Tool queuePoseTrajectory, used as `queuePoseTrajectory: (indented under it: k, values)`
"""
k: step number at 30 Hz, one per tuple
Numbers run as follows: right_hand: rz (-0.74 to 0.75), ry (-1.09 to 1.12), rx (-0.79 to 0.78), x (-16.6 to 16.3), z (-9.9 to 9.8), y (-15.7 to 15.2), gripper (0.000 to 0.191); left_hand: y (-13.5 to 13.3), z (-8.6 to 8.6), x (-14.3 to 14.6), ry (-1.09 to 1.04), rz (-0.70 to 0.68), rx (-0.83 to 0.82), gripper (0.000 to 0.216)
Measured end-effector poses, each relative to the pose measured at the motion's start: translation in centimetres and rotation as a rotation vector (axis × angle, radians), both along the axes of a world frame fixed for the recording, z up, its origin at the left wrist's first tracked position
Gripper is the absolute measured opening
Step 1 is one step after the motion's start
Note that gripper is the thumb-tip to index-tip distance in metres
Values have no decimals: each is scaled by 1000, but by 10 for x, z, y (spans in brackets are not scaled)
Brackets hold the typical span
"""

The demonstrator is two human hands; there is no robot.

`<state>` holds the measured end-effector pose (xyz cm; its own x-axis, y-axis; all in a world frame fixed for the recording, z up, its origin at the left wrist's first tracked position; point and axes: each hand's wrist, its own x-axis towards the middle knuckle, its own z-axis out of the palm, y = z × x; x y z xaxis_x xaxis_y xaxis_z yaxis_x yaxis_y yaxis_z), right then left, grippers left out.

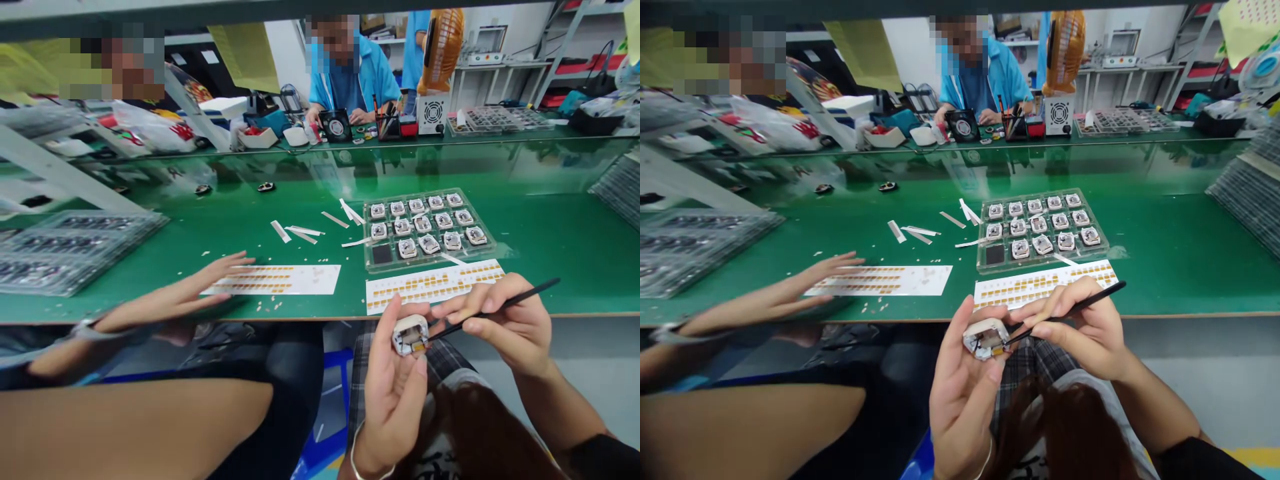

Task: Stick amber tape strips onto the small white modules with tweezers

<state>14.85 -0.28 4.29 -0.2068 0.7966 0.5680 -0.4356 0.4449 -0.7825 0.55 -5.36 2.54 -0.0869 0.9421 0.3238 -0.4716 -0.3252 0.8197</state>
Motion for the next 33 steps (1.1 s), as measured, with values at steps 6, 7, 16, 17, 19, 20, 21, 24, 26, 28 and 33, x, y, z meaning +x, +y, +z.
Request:
queuePoseTrajectory:
  k: [6,7,16,17,19,20,21,24,26,28,33]
  values:
    - [-8,-82,49,3,1,0,32,3,-9,-7,81,-15,47,52]
    - [-7,-89,53,3,1,0,34,3,-10,-8,101,-10,61,52]
    - [-29,-113,74,4,2,-3,41,3,-11,-12,133,-61,118,56]
    - [-34,-116,72,3,3,-4,42,3,-11,-12,142,-53,121,56]
    - [-41,-125,79,3,4,-4,44,2,-11,-14,167,-31,127,56]
    - [-43,-127,91,2,5,-5,45,2,-12,-14,179,-24,127,56]
    - [-44,-127,103,2,5,-5,46,1,-12,-14,191,-24,128,56]
    - [-54,-137,127,1,6,-5,49,-2,-13,-14,204,6,69,54]
    - [-66,-149,133,1,5,-5,49,-4,-14,-13,206,40,17,52]
    - [-65,-158,141,2,5,-5,47,-6,-14,-12,204,51,-2,51]
    - [-34,-166,150,3,7,-4,47,-6,-18,-14,211,38,18,52]
